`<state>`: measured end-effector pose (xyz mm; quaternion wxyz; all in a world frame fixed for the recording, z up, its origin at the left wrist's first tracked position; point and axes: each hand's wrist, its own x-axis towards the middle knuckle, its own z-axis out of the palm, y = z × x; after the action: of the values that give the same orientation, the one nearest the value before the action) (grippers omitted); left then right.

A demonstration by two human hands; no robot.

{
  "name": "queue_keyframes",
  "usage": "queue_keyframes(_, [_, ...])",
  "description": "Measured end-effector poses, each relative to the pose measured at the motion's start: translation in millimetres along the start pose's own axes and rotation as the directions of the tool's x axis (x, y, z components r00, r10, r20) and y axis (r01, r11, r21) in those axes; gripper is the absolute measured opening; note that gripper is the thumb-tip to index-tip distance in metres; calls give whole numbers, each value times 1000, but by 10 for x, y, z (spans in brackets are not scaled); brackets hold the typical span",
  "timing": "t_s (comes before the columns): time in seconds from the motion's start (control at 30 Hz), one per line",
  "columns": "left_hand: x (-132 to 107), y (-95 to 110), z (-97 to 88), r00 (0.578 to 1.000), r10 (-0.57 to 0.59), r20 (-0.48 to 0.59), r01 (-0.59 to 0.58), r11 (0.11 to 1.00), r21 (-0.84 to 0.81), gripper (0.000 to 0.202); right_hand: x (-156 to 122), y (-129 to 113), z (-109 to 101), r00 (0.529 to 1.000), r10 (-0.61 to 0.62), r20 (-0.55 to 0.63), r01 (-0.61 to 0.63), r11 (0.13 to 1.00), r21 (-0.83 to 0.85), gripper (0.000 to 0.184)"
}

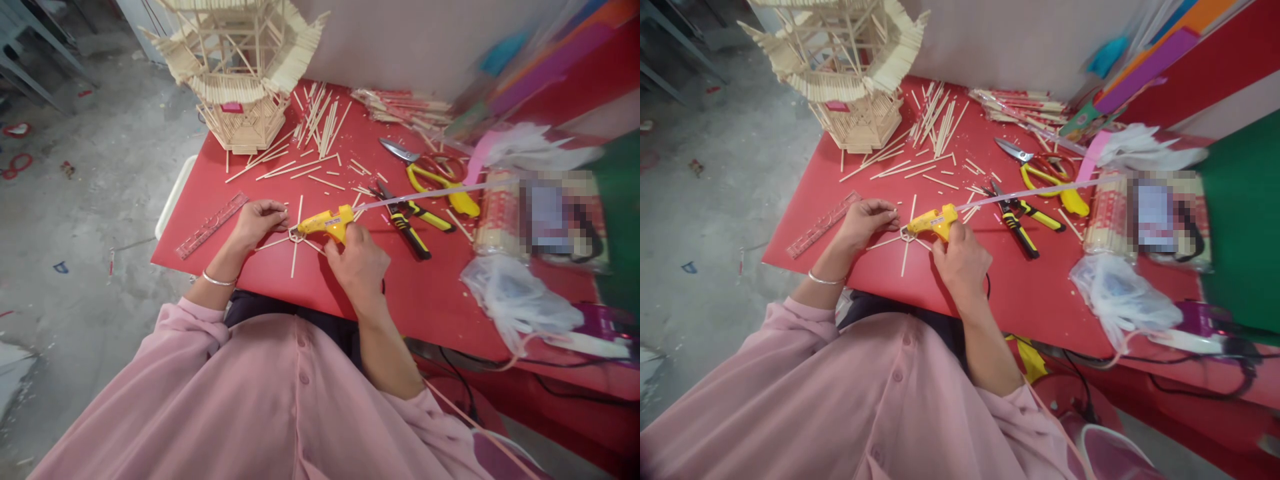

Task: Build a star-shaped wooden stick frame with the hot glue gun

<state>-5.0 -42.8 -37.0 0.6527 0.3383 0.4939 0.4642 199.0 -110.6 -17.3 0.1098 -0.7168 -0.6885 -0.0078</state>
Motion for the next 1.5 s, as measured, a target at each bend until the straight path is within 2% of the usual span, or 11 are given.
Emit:
queue_keyframes(0.73, [-9,13,5,1000,-4,6,4,1000,-2,20,-23,0,-45,998,8,67,-6,1000,-29,34])
queue_keyframes(1.0, [-16,15,4,1000,-1,6,1,1000,0,26,-73,26,-27,1000,4,-14,-4,1000,6,35])
queue_keyframes(1.13, [-23,12,-12,999,44,19,-44,999,-23,28,-164,45,-65,998,20,-52,-19,999,26,52])
queue_keyframes(1.23, [-27,17,-21,997,71,7,-70,997,-33,29,-324,105,-162,993,77,-88,-77,997,13,64])
queue_keyframes(1.3, [-32,23,-25,998,62,-1,-62,998,-30,30,-481,190,-251,981,142,-129,-139,990,33,63])
queue_keyframes(1.37, [-39,30,-26,999,46,10,-46,998,-31,30,-656,319,-333,966,208,-155,-196,976,95,54])
queue_keyframes(1.43, [-49,35,-22,998,40,43,-38,998,-48,29,-820,485,-377,948,291,-130,-267,948,175,39])
queue_keyframes(1.5, [-59,38,-18,996,35,84,-28,996,-79,28,-942,663,-368,913,407,-18,-387,882,269,28])
